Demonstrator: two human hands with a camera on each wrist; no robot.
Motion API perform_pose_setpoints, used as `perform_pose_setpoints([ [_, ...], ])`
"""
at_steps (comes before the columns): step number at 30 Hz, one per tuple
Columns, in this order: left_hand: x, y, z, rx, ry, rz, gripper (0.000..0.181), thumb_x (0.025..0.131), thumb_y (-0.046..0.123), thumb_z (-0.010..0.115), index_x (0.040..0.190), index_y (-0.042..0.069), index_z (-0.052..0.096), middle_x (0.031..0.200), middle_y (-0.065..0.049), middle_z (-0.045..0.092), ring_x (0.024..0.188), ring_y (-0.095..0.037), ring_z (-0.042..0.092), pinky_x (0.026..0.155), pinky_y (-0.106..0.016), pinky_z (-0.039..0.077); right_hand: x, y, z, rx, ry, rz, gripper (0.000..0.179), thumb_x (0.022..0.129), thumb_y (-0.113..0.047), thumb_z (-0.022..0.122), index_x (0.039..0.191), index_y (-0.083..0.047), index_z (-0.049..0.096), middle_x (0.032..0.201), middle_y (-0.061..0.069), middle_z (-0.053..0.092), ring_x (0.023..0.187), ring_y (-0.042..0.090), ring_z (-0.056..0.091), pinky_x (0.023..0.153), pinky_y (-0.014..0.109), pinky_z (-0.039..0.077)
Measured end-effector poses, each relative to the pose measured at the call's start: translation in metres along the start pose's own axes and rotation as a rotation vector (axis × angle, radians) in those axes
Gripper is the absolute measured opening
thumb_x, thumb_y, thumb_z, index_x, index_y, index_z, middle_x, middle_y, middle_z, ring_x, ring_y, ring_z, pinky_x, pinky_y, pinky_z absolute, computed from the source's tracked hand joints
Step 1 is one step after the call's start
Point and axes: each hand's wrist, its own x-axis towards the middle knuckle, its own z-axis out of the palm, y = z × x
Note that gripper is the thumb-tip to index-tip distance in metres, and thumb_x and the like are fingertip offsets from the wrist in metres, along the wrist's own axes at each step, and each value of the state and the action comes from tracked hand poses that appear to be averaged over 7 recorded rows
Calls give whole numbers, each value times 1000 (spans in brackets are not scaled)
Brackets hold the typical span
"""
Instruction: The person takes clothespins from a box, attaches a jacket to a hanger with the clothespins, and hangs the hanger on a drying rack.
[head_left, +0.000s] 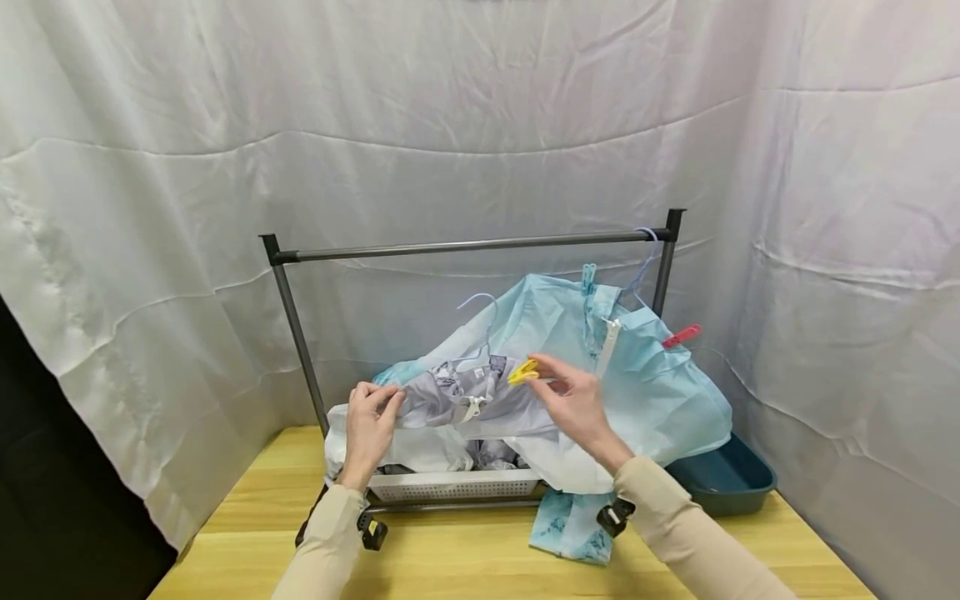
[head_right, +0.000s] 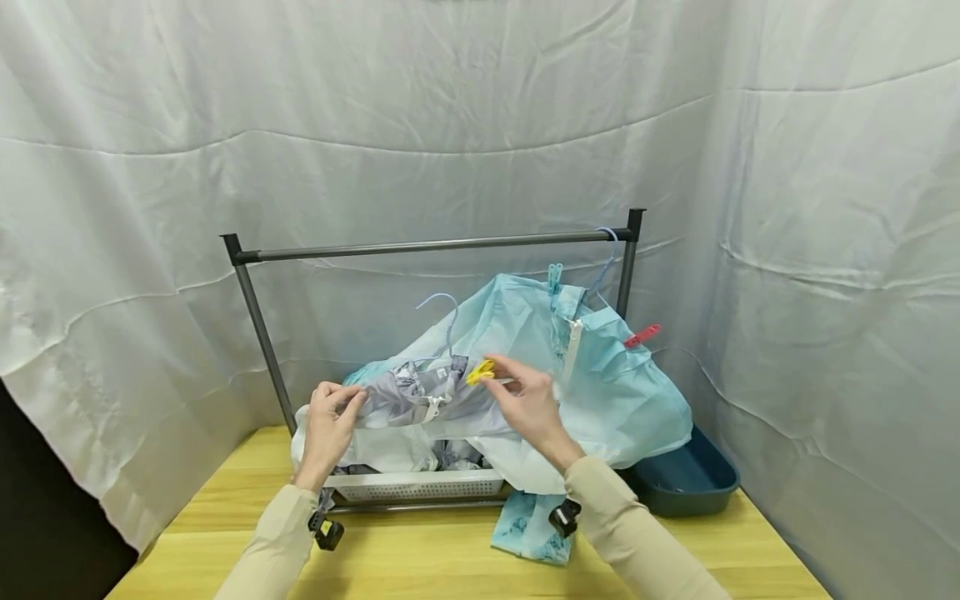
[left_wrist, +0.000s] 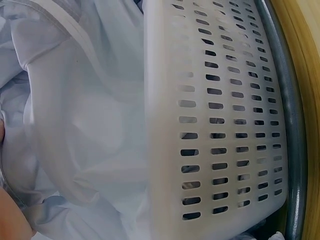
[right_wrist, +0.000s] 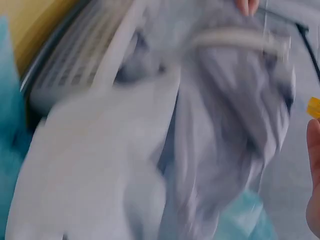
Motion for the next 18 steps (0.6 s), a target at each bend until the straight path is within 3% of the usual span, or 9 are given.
perform_pose_setpoints([
  [4, -1, 0, -1, -4, -2, -20, 14, 90, 12, 72, 99, 3, 77, 90, -9, 54, 86, -17, 44, 75, -29, 36, -6, 3, 27, 82, -91, -36, 36, 86, 1, 71, 121, 3, 65, 97, 16, 74, 82, 27, 71, 71, 29, 58],
  [10, 2, 1, 1, -3, 1, 7, 15, 90, 13, 72, 100, 3, 76, 90, -10, 54, 85, -20, 45, 76, -32, 36, -15, -4, 67, 134, -261, -57, 32, 91, -6, 68, 122, -1, 63, 98, 11, 74, 81, 21, 72, 71, 24, 57],
  [14, 0, 2, 1, 10, -13, -7, 15, 90, 13, 71, 100, 3, 76, 90, -9, 53, 85, -19, 44, 75, -33, 36, -21, -6, 90, 92, -398, -76, 30, 95, -11, 63, 124, -2, 60, 104, 10, 73, 91, 17, 72, 80, 22, 56],
  [18, -1, 3, -1, 5, -19, -21, 15, 90, 12, 70, 101, 3, 76, 91, -9, 53, 87, -19, 44, 76, -31, 35, -15, -1, 103, 15, -412, -99, 32, 97, -13, 61, 127, -3, 59, 106, 7, 72, 95, 16, 69, 82, 25, 55],
])
